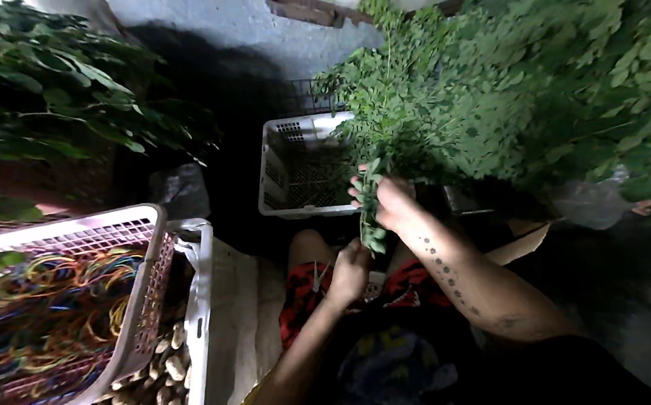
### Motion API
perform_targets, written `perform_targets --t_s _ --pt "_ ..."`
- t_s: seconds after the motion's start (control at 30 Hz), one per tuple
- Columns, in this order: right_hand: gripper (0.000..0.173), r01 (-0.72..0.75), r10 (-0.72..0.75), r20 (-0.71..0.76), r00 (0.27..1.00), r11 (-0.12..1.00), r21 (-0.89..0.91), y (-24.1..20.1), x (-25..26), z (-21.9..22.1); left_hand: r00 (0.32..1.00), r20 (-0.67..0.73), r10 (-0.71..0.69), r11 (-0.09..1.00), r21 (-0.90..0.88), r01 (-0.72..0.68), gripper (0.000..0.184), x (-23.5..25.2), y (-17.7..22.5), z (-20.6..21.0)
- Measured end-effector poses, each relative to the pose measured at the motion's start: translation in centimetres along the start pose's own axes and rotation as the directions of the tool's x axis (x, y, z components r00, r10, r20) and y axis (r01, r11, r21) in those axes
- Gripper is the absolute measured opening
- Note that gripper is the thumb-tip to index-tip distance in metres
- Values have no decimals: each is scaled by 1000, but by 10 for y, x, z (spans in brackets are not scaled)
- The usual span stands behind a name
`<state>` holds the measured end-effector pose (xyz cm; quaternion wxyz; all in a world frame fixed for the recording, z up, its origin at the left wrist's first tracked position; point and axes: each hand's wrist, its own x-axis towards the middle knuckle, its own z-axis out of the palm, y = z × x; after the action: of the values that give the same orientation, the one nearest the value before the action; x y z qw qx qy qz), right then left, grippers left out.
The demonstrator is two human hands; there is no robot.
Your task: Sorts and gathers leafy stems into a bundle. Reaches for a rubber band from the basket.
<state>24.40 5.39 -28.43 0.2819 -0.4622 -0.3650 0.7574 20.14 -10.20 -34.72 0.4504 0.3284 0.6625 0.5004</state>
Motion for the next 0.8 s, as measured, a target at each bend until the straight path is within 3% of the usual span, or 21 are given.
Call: perform_targets --t_s 0.07,0.13,0.2,0.3,0.43,0.53,0.6,0.67,0.73,0.8 --pt "46 45 -33 67 997 981 -187 0 24 -13 992 -57 -111 844 -532 64 30 18 -20 -1" --pt "51 216 -257 -15 966 838 -501 10 46 -45 951 5 -310 591 -783 197 34 36 -40 -17" --pt "40 257 -462 -64 885 597 -760 15 56 -81 910 156 -384 462 -821 336 35 44 -49 -35" --pt "31 162 -452 -47 891 412 -897 25 49 -106 908 271 -319 463 -792 399 34 35 -39 -43" --pt "50 3 -328 -45 944 146 -989 32 74 -96 964 144 -225 491 -837 240 34 40 -20 -43" --pt "47 -100 -281 -118 952 78 -992 26 95 -86 967 27 -255 454 -879 144 31 46 -27 -43" --pt "46 -116 -205 -150 967 171 -978 9 95 -85 937 91 -338 420 -876 236 31 46 -39 -44" --pt "46 -45 -161 -121 980 412 -910 -13 80 -92 916 190 -353 404 -852 332 31 43 -48 -43" --pt "35 102 -132 7 991 732 -674 -31 45 -99 910 235 -340 479 -790 383 31 39 -44 -42" --pt "30 120 -79 122 989 921 -372 -43 14 -106 911 277 -307 570 -713 409 33 39 -40 -44"
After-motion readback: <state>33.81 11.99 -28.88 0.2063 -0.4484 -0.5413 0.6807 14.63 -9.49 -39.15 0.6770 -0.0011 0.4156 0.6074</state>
